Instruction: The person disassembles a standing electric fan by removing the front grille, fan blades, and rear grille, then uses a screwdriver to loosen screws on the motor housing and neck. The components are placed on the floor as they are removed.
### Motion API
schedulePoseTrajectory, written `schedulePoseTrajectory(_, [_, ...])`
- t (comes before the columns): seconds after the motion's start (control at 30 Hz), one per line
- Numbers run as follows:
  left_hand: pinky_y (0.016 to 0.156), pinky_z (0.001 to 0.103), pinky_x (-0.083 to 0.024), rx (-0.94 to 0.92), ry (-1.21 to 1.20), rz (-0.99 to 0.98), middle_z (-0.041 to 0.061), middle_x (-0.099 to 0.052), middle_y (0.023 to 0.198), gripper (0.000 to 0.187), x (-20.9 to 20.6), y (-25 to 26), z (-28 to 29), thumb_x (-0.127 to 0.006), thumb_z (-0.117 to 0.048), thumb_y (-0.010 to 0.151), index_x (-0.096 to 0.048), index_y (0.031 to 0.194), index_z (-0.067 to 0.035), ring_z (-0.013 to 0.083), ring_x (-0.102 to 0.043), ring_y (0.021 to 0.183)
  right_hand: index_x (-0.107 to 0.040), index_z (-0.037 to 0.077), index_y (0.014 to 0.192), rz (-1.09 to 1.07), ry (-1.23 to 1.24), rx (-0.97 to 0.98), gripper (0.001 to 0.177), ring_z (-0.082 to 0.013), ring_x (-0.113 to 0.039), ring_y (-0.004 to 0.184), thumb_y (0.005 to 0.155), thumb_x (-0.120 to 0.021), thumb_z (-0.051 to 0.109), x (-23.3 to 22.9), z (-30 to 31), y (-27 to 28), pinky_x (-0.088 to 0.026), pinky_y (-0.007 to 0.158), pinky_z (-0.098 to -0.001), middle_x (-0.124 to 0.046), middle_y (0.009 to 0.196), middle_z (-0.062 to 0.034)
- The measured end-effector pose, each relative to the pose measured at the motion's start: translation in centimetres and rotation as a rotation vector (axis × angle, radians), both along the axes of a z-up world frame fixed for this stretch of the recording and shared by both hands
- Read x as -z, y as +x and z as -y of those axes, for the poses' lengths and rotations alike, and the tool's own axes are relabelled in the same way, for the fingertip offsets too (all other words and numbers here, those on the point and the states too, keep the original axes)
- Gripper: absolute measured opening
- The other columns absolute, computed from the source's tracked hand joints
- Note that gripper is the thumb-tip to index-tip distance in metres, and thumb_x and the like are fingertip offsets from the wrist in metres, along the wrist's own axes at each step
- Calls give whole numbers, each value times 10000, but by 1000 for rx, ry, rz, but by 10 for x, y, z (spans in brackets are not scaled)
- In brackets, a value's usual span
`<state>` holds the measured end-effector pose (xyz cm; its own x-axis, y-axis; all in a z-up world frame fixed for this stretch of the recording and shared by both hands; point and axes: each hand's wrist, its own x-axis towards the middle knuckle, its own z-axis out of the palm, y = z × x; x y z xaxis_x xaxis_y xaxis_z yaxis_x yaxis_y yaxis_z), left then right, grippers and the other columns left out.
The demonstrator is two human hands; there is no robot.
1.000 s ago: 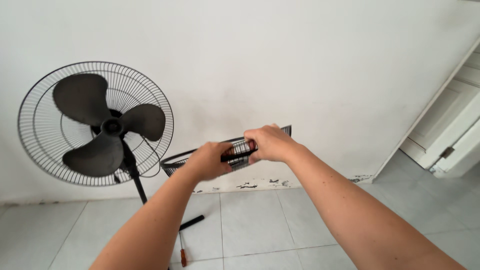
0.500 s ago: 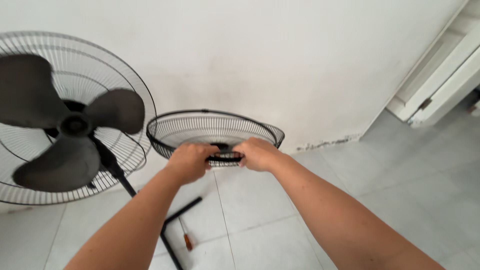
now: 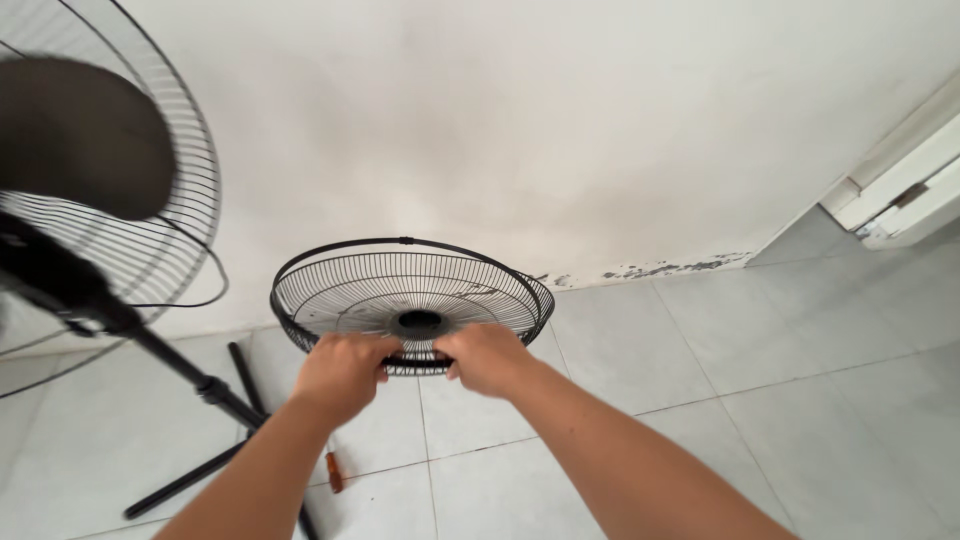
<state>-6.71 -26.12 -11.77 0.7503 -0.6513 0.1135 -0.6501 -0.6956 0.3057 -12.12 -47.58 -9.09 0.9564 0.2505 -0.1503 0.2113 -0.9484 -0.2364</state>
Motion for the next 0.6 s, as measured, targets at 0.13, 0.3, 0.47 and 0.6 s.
schedulePoseTrajectory(0.13, [906, 404, -478, -8, 35, -29, -15, -749, 877, 213, 63, 3, 15, -708, -117, 826, -717, 1018, -208, 201, -691, 906, -683, 105, 894, -21, 7, 14, 62, -292, -705, 823, 861, -732, 125, 62, 18, 3, -535, 674, -468, -729, 797, -73])
schedulePoseTrajectory(0.3, [891, 383, -484, 31, 12, 41, -54, -745, 820, 157, 130, 18, 31, -675, -60, 818, -692, 907, -189, 170, -690, 849, -667, 105, 895, 35, 1, 10, 61, -265, -706, 738, 864, -718, 116, 133, 33, 10, -538, 630, -427, -723, 754, -44])
schedulePoseTrajectory(0.47, [882, 373, -485, 40, 65, 14, -49, -735, 779, 173, 191, 32, 45, -662, -52, 833, -690, 912, -204, 174, -683, 840, -667, 98, 927, 69, 28, 18, 65, -235, -704, 695, 880, -710, 113, 199, 48, 19, -538, 586, -398, -726, 747, -35])
schedulePoseTrajectory(0.6, [848, 374, -492, 46, -2, -11, -63, -742, 763, 317, 244, 38, 56, -636, -18, 812, -711, 1025, -239, 167, -690, 796, -680, 95, 938, 211, 85, -49, 147, -204, -712, 690, 815, -684, 16, 254, 61, 23, -538, 553, -375, -750, 779, -2])
